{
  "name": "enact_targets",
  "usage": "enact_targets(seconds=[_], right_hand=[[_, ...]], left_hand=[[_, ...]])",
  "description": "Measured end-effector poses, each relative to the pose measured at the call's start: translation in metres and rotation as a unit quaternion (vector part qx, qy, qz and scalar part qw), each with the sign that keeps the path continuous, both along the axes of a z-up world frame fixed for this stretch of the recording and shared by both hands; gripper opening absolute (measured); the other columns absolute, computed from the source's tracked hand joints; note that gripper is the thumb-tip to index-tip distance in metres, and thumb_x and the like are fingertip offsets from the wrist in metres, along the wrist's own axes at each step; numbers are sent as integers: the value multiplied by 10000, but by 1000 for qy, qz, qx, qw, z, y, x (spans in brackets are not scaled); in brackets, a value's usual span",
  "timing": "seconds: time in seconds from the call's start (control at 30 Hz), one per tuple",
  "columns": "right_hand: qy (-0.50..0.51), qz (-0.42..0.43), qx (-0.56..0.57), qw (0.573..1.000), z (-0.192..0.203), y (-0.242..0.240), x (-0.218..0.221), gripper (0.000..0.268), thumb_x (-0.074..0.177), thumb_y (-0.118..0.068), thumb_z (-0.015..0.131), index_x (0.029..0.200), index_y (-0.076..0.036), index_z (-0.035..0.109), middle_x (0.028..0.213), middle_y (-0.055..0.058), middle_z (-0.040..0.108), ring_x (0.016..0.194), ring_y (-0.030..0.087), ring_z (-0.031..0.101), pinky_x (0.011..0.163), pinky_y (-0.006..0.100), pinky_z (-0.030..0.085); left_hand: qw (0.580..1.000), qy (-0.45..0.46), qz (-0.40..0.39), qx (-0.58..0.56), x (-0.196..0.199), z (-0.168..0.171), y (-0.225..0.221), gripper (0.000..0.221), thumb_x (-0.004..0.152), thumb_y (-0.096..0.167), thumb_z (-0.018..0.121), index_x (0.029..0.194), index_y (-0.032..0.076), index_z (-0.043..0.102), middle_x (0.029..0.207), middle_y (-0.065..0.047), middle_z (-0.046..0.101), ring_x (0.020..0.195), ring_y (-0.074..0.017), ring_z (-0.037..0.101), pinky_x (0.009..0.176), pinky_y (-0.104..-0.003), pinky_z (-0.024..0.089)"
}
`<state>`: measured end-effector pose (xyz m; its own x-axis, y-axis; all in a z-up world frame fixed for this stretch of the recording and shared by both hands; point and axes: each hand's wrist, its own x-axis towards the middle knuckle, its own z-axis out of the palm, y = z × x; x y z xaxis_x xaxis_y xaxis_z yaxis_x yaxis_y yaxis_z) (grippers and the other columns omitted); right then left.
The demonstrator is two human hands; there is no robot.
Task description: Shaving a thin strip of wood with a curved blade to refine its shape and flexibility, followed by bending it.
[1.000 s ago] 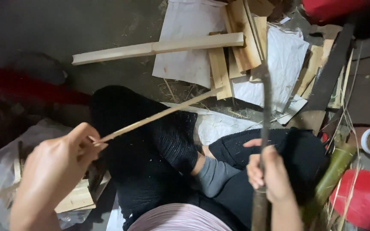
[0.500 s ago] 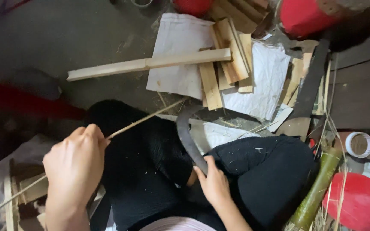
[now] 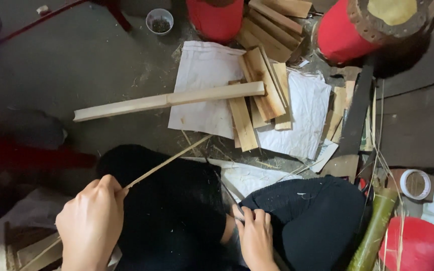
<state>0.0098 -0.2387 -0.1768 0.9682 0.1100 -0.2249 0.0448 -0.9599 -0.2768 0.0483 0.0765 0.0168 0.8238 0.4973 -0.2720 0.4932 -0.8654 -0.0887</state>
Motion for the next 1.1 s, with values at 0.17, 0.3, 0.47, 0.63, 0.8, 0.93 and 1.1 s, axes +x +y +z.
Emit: enact_targets(seconds=[0.17,0.3,0.47,0.63,0.8,0.93,1.1], right_hand=[[-28,9,14,999,25,0,49,421,874,-343,705,1236,-133,659,1124,122,552,986,303,555,866,440,496],[-101,-33,46,993,69,5,143,563,979,-408,619,1360,4,571,1230,218,524,1090,369,538,1006,504,446],[-151,-62,5,987,36,-2,277,850,934,-515,670,1519,25,373,1266,282,482,1139,425,481,1016,556,388],[-203,-66,-3,977,-19,-6,334,887,761,-544,835,1345,17,473,1243,257,521,1105,438,505,956,547,441],[-222,-99,140,960,-17,-15,327,693,777,-368,866,1176,63,497,1045,221,589,897,363,613,835,435,533],[-188,-201,127,953,5,-59,295,638,795,-481,849,1128,4,599,971,163,663,795,343,677,714,447,557],[-177,-276,86,941,-7,-126,270,649,849,-423,838,1154,81,565,963,237,702,803,394,710,761,463,568]], left_hand=[[1000,24,10,-10,9,7,1,148,938,287,672,847,175,704,766,27,740,553,-191,720,564,-304,575],[1000,19,-8,-8,8,4,1,164,951,301,657,847,177,685,737,21,720,541,-209,712,553,-322,570],[1000,17,-18,-1,5,8,-8,164,943,285,666,834,166,692,744,19,723,544,-207,710,562,-312,572],[999,34,-15,0,1,8,-15,201,965,333,646,845,175,677,739,31,721,541,-198,713,560,-315,575],[997,76,13,5,4,14,-19,221,992,361,613,859,197,682,764,53,739,596,-189,742,589,-314,590],[999,50,-9,19,5,24,-10,142,953,322,649,900,205,709,834,52,764,637,-192,765,590,-327,605],[998,56,0,43,0,26,-3,208,985,349,635,867,196,710,787,66,762,572,-177,742,550,-306,577]])
